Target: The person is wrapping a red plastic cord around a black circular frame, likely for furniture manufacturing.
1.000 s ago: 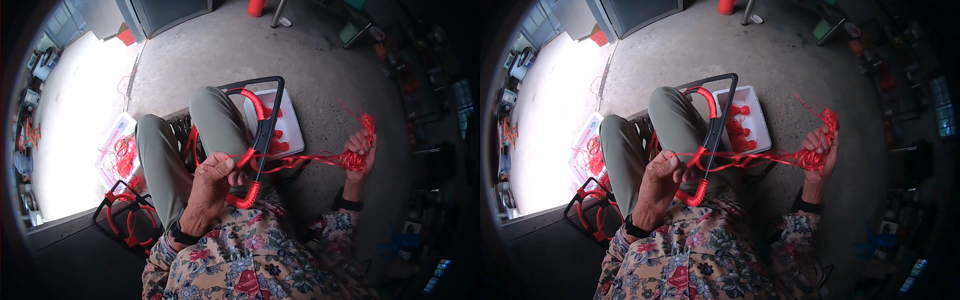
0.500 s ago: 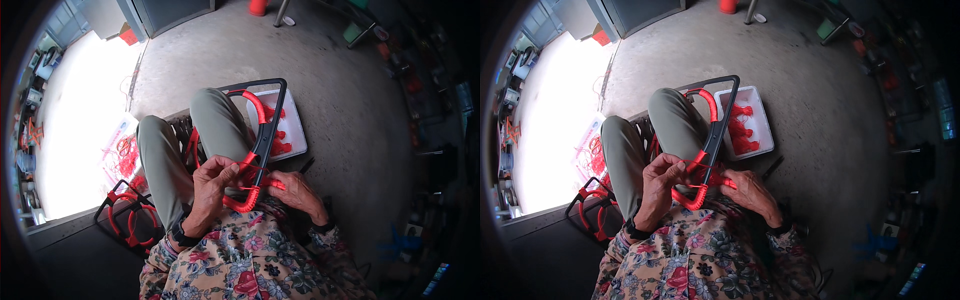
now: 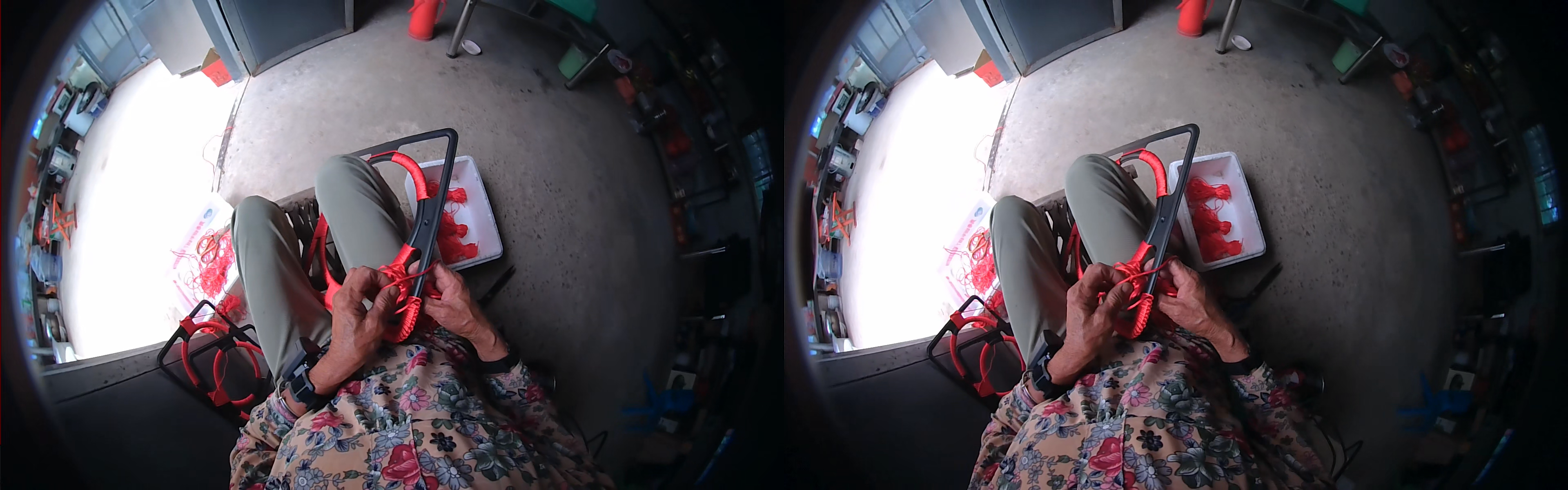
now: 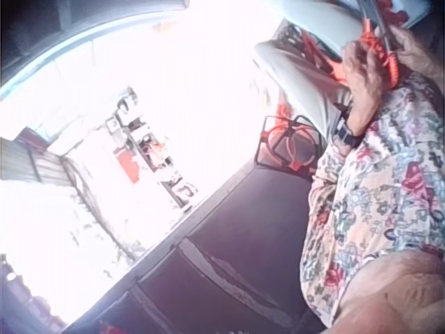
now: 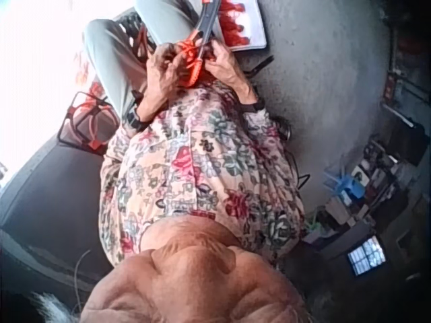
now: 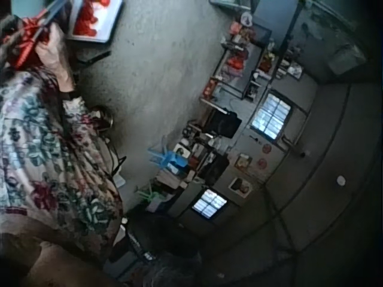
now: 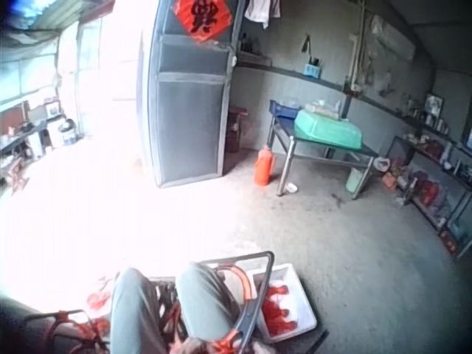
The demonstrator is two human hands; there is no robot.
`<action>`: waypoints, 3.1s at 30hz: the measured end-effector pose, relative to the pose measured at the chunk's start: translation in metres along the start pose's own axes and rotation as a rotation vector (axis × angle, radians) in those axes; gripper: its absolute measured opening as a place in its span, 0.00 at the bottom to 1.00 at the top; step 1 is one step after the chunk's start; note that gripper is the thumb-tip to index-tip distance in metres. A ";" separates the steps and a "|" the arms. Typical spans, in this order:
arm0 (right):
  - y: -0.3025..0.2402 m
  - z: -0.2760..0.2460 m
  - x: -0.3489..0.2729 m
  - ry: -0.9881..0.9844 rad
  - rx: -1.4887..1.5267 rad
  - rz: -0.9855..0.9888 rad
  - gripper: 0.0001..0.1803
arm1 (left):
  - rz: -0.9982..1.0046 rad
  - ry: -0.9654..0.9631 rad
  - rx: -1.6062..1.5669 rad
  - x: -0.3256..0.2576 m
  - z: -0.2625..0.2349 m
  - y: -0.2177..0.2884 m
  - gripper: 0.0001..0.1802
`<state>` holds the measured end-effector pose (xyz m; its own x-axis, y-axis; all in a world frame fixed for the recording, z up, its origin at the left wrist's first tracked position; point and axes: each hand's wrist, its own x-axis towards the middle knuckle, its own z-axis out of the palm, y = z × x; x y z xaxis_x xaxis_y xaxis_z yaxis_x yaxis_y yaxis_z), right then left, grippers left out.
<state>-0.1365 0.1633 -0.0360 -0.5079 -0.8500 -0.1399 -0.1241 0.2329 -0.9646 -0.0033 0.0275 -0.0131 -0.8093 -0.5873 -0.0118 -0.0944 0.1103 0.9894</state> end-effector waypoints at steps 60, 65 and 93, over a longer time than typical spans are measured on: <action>-0.033 -0.036 -0.066 -0.160 0.667 0.322 0.07 | -0.593 -0.441 -0.746 0.008 -0.018 0.035 0.29; -0.027 -0.036 -0.071 -0.115 0.825 0.391 0.05 | -0.635 -0.338 -0.853 0.008 -0.016 0.035 0.27; -0.103 -0.066 0.006 0.040 -0.608 0.119 0.19 | -0.405 -0.209 -0.620 -0.011 -0.011 0.009 0.10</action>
<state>-0.1830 0.1653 0.0773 -0.5782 -0.7859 -0.2191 -0.5222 0.5628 -0.6408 0.0113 0.0258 -0.0023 -0.8791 -0.3157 -0.3570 -0.1146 -0.5871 0.8014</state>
